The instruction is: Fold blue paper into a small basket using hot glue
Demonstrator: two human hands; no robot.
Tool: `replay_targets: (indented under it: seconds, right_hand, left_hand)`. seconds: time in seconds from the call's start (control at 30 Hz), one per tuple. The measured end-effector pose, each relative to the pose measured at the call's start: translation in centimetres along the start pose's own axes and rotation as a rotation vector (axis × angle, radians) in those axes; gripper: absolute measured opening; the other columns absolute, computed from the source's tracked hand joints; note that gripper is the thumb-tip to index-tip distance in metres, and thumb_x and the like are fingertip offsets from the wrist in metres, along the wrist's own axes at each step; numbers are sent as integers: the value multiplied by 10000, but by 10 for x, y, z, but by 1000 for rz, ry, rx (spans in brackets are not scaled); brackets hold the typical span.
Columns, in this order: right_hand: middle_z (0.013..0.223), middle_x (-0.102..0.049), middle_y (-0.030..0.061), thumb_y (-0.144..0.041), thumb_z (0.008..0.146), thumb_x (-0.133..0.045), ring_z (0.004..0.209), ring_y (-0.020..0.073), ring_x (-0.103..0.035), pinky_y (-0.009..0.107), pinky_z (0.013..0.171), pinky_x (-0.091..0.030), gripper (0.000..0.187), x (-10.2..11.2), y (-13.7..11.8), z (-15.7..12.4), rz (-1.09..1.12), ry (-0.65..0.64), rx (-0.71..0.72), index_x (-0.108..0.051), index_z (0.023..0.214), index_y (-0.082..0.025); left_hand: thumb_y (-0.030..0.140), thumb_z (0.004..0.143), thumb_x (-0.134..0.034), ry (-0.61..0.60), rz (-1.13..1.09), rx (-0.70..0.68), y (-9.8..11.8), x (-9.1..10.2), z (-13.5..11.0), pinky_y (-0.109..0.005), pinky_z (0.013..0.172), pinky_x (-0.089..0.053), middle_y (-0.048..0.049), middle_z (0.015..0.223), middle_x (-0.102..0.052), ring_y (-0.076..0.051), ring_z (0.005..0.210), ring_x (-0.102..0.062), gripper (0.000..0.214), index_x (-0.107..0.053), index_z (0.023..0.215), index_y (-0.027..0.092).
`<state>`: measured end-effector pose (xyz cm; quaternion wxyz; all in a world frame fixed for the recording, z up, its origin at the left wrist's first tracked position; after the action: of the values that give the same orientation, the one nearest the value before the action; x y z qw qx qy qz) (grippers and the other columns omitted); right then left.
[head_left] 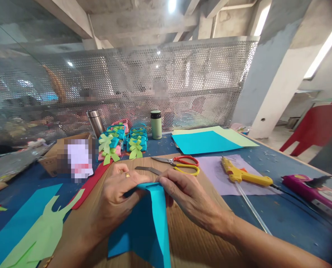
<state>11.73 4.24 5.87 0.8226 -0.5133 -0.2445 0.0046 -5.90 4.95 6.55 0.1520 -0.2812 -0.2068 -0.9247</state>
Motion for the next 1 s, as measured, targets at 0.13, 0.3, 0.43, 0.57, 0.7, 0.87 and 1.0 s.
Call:
replay_targets:
  seconds: [0.13, 0.3, 0.43, 0.57, 0.7, 0.87, 1.0]
  right_hand:
    - [668, -615, -3, -428, 1041, -407, 616, 118, -619, 217, 595, -472, 381, -3, 2, -1, 13, -33, -11, -559, 789, -185]
    - [657, -621, 3, -469, 1044, -386, 626, 120, -620, 230, 626, -482, 432, -3, 3, -2, 40, -34, -29, -564, 777, -180]
    - [662, -596, 4, -521, 1033, -384, 630, 116, -603, 226, 613, -481, 474, -2, 2, -2, 111, -48, -25, -561, 769, -169]
    - [704, -571, -9, -581, 974, -491, 638, 106, -584, 212, 589, -466, 447, -4, 3, -2, 203, -86, -25, -599, 893, -154]
    - [733, -575, -11, -576, 939, -564, 630, 99, -576, 218, 592, -472, 434, -5, 8, 0, 314, -102, -47, -609, 954, -145]
    - [731, -589, -1, -565, 959, -530, 629, 112, -578, 242, 593, -471, 426, -4, 5, 1, 221, -108, -67, -618, 962, -148]
    - [735, -560, -8, -443, 1019, -464, 657, 114, -528, 246, 601, -422, 312, 10, -8, -5, -102, 102, 75, -586, 900, -181]
  left_hand:
    - [204, 970, -590, -2, 1, 1, -1, 3, 0, -366, 814, -349, 65, 767, -716, -127, 648, -590, 158, -727, 968, 281]
    - [245, 975, -590, 44, 46, -59, 5, 8, 0, -382, 816, -377, 35, 837, -761, -140, 659, -639, 148, -736, 963, 273]
    - [215, 986, -553, 88, 139, -129, 15, 12, 2, -390, 804, -384, 21, 855, -771, -150, 678, -665, 180, -728, 972, 259]
    - [212, 976, -576, 126, 174, -141, 18, 13, 3, -387, 784, -382, 15, 809, -761, -154, 681, -671, 150, -721, 950, 239]
    - [251, 985, -571, 98, 141, -83, 12, 10, 0, -403, 819, -383, 24, 799, -757, -150, 653, -651, 152, -720, 960, 264]
    - [269, 951, -616, 82, 148, -45, 6, 9, -3, -401, 795, -395, 44, 810, -759, -164, 663, -620, 112, -725, 939, 292]
    - [255, 965, -594, 102, 170, -35, 4, 8, -4, -390, 763, -388, 46, 768, -736, -161, 649, -587, 135, -716, 914, 280]
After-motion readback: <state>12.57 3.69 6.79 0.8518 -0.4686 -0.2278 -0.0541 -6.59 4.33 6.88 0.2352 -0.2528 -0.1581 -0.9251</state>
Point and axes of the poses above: each hand's wrist, its own z-axis towards the middle knuckle, its own x-axis out of the back of the hand, y = z × x, the point moved 4 cm from there along z, towards the middle knuckle
